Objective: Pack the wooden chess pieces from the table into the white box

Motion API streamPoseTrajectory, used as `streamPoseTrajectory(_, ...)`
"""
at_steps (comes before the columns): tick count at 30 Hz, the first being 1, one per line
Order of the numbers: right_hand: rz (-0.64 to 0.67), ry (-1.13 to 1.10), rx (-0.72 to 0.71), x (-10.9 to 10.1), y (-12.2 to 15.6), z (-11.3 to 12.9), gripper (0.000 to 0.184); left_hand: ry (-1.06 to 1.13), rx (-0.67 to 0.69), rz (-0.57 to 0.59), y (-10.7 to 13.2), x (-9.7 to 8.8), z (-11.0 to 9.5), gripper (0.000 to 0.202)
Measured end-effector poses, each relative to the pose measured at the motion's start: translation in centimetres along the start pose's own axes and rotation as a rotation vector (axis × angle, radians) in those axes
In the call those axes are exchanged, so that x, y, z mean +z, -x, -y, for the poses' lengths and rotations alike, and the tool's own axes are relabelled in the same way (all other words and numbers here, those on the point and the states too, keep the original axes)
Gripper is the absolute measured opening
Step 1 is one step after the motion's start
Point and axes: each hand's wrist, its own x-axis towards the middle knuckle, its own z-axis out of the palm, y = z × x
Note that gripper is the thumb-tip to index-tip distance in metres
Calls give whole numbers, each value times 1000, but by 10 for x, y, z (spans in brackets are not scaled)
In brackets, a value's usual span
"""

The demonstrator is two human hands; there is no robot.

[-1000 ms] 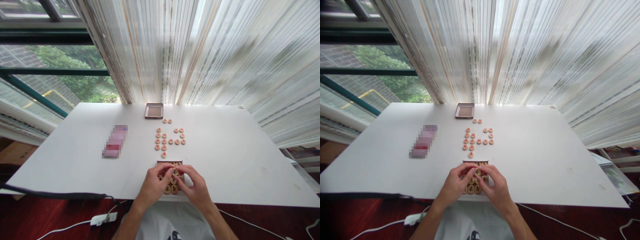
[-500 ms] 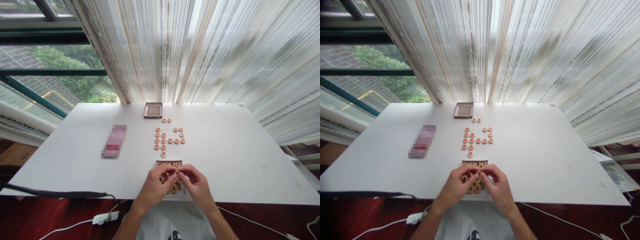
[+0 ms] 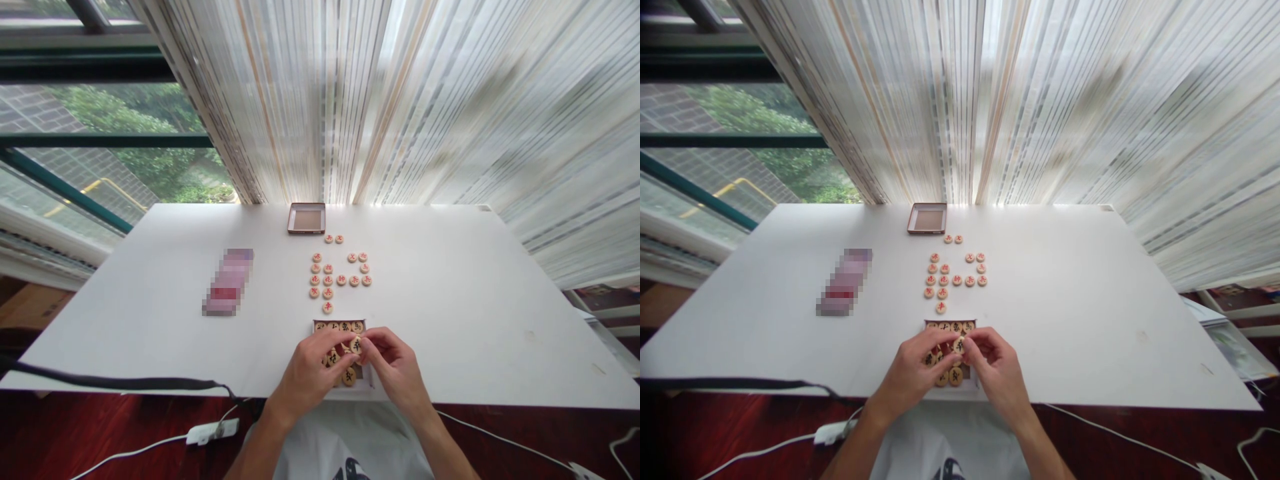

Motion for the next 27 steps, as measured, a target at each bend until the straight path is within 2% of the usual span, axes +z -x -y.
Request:
streamPoseTrajectory(9,17,27,13,0,3,2,21,25,20,-21,2,-1,1,26)
streamPoseTrajectory(19,58,117,-12,1,5,6,26,96,27,-64,-4,-2,-10,28)
streamPoseTrajectory(27,74,90,-18,0,4,6,25,62,31,-74,-4,-2,-9,25)
